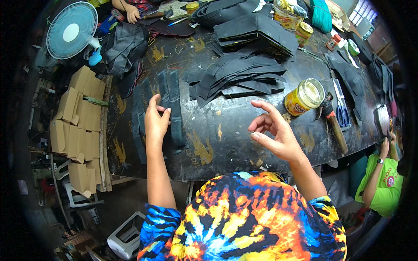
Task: The person applies adhesive to yellow foam pieces and presses them onto black leather parts using a mallet. They then cut the foam to shape with scissors and handle black leather strips, applying adhesive from a jar. The person works at a cluttered table with other workers visible in the background.
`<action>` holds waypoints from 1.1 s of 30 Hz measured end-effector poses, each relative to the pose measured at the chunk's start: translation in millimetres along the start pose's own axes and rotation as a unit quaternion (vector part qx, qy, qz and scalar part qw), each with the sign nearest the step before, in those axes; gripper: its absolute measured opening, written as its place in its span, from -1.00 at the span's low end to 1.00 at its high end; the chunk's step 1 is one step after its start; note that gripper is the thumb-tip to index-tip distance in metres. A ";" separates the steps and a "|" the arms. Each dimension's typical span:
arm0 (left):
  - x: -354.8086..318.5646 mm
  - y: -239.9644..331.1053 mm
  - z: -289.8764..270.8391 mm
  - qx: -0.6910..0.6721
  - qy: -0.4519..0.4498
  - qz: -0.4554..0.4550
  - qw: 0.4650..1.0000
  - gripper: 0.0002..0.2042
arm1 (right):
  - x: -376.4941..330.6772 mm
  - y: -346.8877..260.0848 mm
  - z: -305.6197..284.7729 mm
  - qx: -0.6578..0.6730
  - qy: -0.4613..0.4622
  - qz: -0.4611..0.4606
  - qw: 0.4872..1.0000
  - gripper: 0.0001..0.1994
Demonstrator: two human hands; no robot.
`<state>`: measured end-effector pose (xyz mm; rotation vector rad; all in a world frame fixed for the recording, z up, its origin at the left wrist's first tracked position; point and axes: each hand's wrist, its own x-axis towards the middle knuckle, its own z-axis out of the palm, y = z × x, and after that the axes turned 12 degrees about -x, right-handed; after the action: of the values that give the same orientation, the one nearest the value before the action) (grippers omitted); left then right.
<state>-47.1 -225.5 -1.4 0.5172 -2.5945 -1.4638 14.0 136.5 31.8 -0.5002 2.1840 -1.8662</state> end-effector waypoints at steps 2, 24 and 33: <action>-0.7 5.9 4.2 0.116 0.069 0.148 0.980 -0.53 | 1.1 1.6 -0.2 -0.016 0.005 -0.002 1.000 -0.28; -65.2 2.8 -31.9 -0.046 -0.064 0.035 0.996 -0.44 | -3.1 33.6 -10.4 -0.009 0.054 0.049 0.997 -0.39; -71.4 6.6 -12.2 -0.127 -0.125 -0.036 0.983 -0.48 | -2.6 37.8 8.1 -0.110 0.030 0.013 0.993 -0.42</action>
<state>21.3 -207.2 15.2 0.4226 -2.5301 -1.9643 15.3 135.2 -6.8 -0.4590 2.4386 -1.6559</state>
